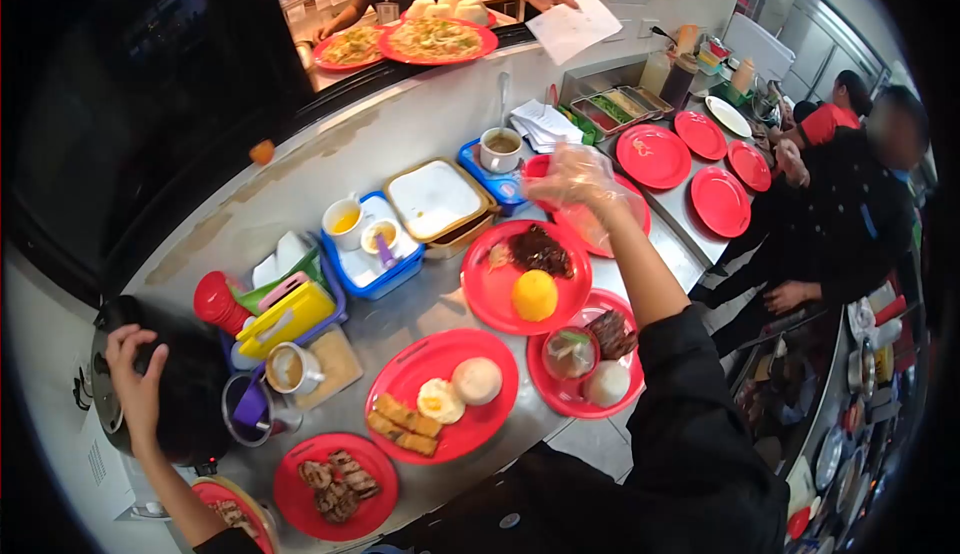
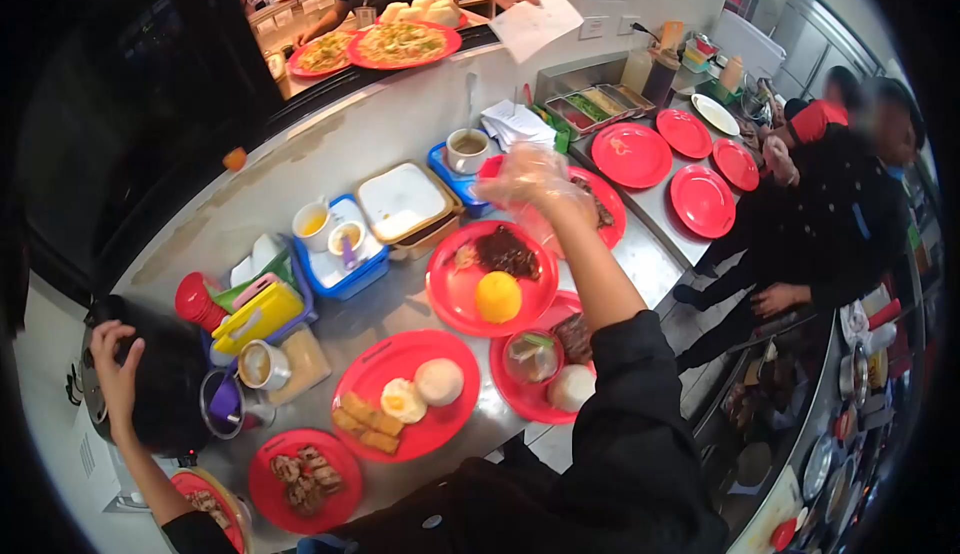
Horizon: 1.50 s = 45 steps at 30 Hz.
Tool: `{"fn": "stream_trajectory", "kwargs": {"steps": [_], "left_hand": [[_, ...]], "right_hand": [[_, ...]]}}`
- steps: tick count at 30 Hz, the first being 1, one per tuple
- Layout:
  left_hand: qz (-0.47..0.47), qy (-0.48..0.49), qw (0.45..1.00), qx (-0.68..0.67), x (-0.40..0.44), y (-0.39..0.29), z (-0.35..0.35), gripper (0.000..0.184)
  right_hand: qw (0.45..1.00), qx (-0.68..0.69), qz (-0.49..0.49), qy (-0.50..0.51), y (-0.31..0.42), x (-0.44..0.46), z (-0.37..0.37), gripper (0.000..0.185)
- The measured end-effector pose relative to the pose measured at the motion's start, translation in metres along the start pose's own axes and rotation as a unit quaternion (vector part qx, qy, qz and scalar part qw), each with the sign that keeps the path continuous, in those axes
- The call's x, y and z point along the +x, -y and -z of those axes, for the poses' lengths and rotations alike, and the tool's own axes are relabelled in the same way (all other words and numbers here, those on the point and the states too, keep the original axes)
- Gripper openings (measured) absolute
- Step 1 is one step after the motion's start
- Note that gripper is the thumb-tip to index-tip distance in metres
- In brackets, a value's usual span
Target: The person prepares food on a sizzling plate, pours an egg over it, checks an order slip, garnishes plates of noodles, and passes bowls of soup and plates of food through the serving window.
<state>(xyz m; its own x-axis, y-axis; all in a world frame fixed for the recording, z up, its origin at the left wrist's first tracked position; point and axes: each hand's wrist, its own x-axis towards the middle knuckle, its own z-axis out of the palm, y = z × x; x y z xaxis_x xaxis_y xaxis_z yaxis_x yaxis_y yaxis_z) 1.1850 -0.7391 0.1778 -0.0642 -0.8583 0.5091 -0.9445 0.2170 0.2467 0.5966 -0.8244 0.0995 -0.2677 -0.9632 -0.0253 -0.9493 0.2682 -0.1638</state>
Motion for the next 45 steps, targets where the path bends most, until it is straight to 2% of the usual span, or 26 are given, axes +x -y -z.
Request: {"fn": "stream_trajectory", "kwargs": {"steps": [2, 5, 7, 8, 10, 13, 15, 16, 19, 20, 21, 24, 25, 27, 28, 30, 32, 34, 36, 38, 41, 42, 43, 45], "left_hand": [[-0.024, 0.013, 0.999, -0.036, 0.017, -0.065, -0.034, 0.017], [-0.105, 0.043, 0.992, -0.063, 0.042, -0.152, -0.083, 0.018], [-0.046, 0.108, 0.984, -0.13, 0.049, -0.216, -0.102, 0.022], [-0.047, 0.111, 0.985, -0.125, 0.049, -0.239, -0.111, 0.022], [-0.134, 0.117, 0.975, -0.134, 0.05, -0.271, -0.126, 0.025], [-0.15, 0.127, 0.971, -0.139, 0.044, -0.29, -0.138, 0.026], [-0.148, 0.122, 0.972, -0.139, 0.038, -0.292, -0.143, 0.026], [-0.139, 0.129, 0.974, -0.119, 0.034, -0.293, -0.143, 0.025], [-0.133, 0.128, 0.979, -0.09, 0.024, -0.294, -0.143, 0.025], [-0.117, 0.14, 0.977, -0.111, 0.02, -0.293, -0.145, 0.024], [-0.1, 0.152, 0.975, -0.131, 0.015, -0.291, -0.147, 0.024], [-0.089, 0.162, 0.971, -0.149, 0.005, -0.284, -0.159, 0.024], [-0.074, 0.171, 0.967, -0.176, 0.001, -0.28, -0.164, 0.024], [-0.062, 0.171, 0.966, -0.181, -0.002, -0.277, -0.168, 0.024], [-0.058, 0.178, 0.964, -0.188, -0.004, -0.274, -0.17, 0.024], [-0.068, 0.183, 0.961, -0.198, -0.007, -0.264, -0.179, 0.022], [-0.003, 0.259, 0.938, -0.231, -0.018, -0.258, -0.198, 0.02], [-0.007, 0.282, 0.936, -0.212, -0.025, -0.249, -0.23, 0.018], [0.024, 0.295, 0.925, -0.24, -0.028, -0.253, -0.259, 0.017], [0.06, 0.303, 0.906, -0.29, -0.022, -0.268, -0.28, 0.018], [0.005, 0.226, 0.945, -0.235, -0.005, -0.269, -0.285, 0.019], [0.012, 0.166, 0.962, -0.217, 0.006, -0.258, -0.279, 0.02], [0.02, 0.096, 0.976, -0.196, 0.019, -0.247, -0.263, 0.022], [0.038, -0.002, 0.987, -0.153, 0.049, -0.186, -0.238, 0.026]], "right_hand": [[0.997, 0.007, -0.072, -0.04, -0.058, 0.028, -0.016, 0.092], [0.994, 0.034, -0.098, -0.044, -0.108, 0.069, -0.06, 0.089], [0.994, 0.048, -0.09, -0.043, -0.119, 0.083, -0.081, 0.088], [0.994, 0.056, -0.095, -0.006, -0.123, 0.087, -0.084, 0.09], [0.992, 0.068, -0.099, 0.035, -0.127, 0.087, -0.087, 0.092], [0.995, 0.038, -0.059, 0.064, -0.132, 0.083, -0.092, 0.096], [0.997, 0.012, -0.055, 0.047, -0.132, 0.082, -0.092, 0.101], [0.998, 0.028, -0.044, 0.034, -0.133, 0.076, -0.085, 0.092], [0.997, 0.077, -0.027, 0.013, -0.141, 0.076, -0.067, 0.084], [0.995, 0.085, 0.003, -0.044, -0.146, 0.076, -0.071, 0.066], [0.996, 0.084, 0.008, -0.043, -0.148, 0.071, -0.067, 0.066], [0.983, 0.131, 0.077, -0.104, -0.148, 0.045, -0.05, 0.04], [0.982, 0.13, 0.087, -0.102, -0.149, 0.036, -0.052, 0.04], [0.953, 0.185, 0.124, -0.207, -0.15, 0.017, -0.06, 0.036], [0.952, 0.187, 0.133, -0.201, -0.145, -0.001, -0.049, 0.036], [0.953, 0.161, 0.114, -0.228, -0.144, -0.039, -0.03, 0.028], [0.948, 0.241, 0.135, -0.159, -0.171, -0.066, -0.056, 0.021], [0.927, 0.299, 0.085, -0.212, -0.184, -0.102, -0.075, 0.02], [0.932, 0.276, 0.069, -0.226, -0.21, -0.127, -0.105, 0.022], [0.924, 0.314, 0.038, -0.212, -0.223, -0.149, -0.124, 0.024], [0.936, 0.277, 0.018, -0.215, -0.24, -0.17, -0.142, 0.023], [0.942, 0.255, 0.027, -0.216, -0.241, -0.174, -0.137, 0.023], [0.932, 0.296, -0.014, -0.21, -0.247, -0.178, -0.146, 0.022], [0.926, 0.317, -0.025, -0.202, -0.248, -0.184, -0.144, 0.023]]}}
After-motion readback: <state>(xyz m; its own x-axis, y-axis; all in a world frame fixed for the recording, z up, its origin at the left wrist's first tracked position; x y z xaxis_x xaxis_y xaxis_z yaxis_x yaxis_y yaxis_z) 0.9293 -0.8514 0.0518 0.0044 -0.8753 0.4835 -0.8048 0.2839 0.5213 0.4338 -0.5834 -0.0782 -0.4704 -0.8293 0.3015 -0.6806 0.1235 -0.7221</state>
